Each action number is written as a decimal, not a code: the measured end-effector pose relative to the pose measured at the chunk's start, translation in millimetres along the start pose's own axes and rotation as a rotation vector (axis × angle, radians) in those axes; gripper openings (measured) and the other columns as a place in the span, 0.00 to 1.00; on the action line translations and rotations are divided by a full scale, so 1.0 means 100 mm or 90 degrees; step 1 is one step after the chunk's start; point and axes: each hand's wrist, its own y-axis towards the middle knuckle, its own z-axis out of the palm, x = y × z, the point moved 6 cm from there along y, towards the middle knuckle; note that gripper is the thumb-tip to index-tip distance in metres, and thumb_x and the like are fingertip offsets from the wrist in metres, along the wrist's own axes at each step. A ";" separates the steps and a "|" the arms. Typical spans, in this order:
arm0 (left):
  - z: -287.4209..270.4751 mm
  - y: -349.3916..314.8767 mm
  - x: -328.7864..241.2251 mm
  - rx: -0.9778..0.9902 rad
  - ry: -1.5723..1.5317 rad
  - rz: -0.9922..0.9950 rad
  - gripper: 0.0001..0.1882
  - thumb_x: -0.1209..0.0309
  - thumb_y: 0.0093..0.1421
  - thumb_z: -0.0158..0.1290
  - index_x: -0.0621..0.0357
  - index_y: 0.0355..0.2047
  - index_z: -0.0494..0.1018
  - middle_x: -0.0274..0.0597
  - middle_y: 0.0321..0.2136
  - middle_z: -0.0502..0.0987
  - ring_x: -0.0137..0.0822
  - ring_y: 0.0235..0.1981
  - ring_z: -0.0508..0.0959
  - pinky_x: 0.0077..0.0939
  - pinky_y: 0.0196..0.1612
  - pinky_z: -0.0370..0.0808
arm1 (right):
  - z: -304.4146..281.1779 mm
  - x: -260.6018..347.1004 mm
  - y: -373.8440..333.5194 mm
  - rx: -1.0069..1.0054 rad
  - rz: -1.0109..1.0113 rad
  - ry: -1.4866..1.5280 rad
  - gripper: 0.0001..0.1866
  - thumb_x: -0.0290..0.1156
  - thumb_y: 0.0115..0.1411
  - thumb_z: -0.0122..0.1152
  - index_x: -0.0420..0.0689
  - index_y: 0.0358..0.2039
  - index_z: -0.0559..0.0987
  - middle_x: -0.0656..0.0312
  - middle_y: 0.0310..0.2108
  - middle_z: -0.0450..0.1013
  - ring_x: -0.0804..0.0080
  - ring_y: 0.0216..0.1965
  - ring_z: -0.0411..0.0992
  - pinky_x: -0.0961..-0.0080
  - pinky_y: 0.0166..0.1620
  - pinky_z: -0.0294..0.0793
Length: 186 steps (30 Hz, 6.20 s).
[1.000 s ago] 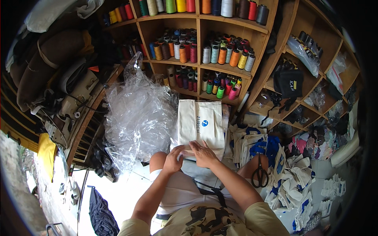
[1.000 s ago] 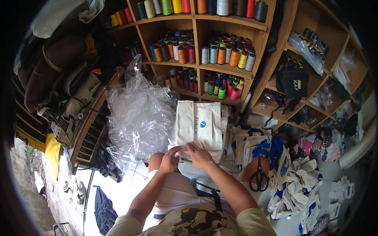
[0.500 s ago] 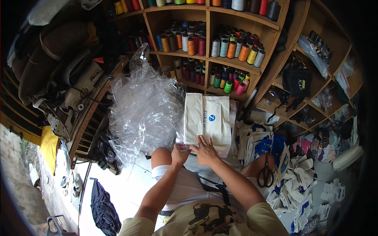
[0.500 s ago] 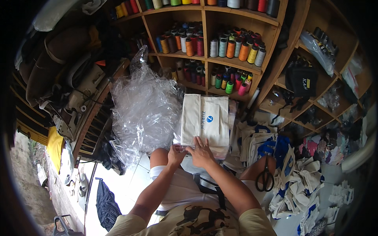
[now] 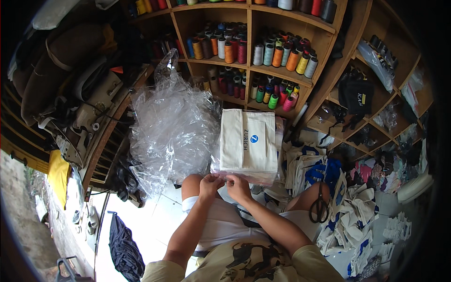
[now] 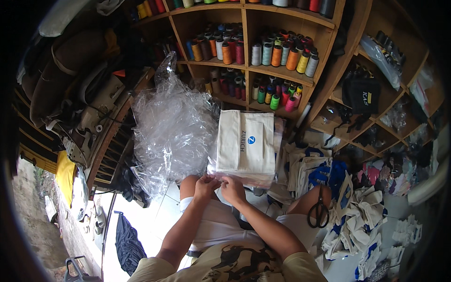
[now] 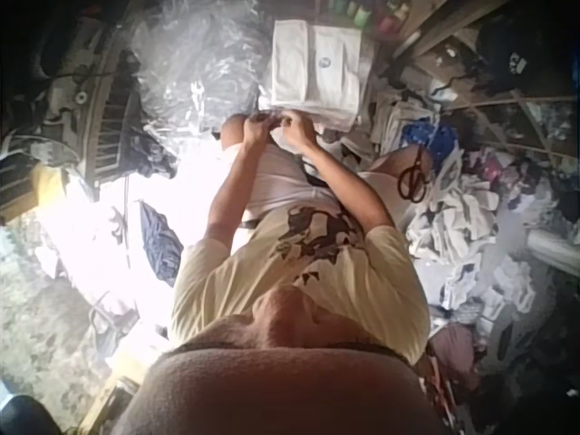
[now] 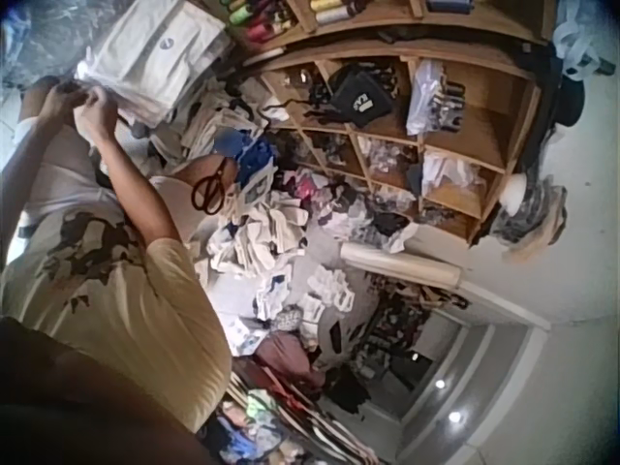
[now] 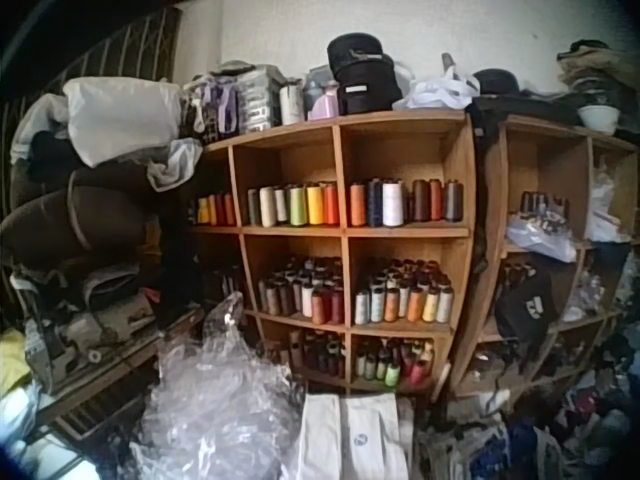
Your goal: Folding white textile tote bags with blue handles and placing them into clear plastic sleeves.
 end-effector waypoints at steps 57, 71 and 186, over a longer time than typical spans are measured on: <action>-0.02 -0.10 -0.06 0.018 0.021 0.017 0.10 0.79 0.59 0.54 0.69 0.41 0.70 0.47 0.35 0.78 0.38 0.37 0.80 0.30 0.45 0.79 | 0.14 0.01 0.19 -0.011 -0.041 0.076 0.07 0.33 0.58 0.62 0.46 0.35 0.79 0.51 0.29 0.78 0.52 0.31 0.77 0.61 0.35 0.74; 0.02 -0.10 -0.09 0.038 0.083 0.035 0.11 0.83 0.59 0.50 0.71 0.42 0.68 0.48 0.34 0.78 0.38 0.32 0.81 0.28 0.39 0.80 | 0.36 -0.08 0.26 0.152 0.037 0.079 0.09 0.35 0.59 0.61 0.46 0.36 0.73 0.51 0.27 0.77 0.52 0.29 0.77 0.58 0.32 0.73; 0.13 -0.22 -0.46 0.072 0.620 0.267 0.13 0.70 0.58 0.57 0.61 0.42 0.74 0.45 0.31 0.79 0.36 0.30 0.82 0.28 0.31 0.77 | -0.42 -0.99 -1.32 0.406 0.257 -0.062 0.18 0.34 0.62 0.53 0.41 0.50 0.74 0.47 0.45 0.75 0.54 0.49 0.74 0.68 0.52 0.70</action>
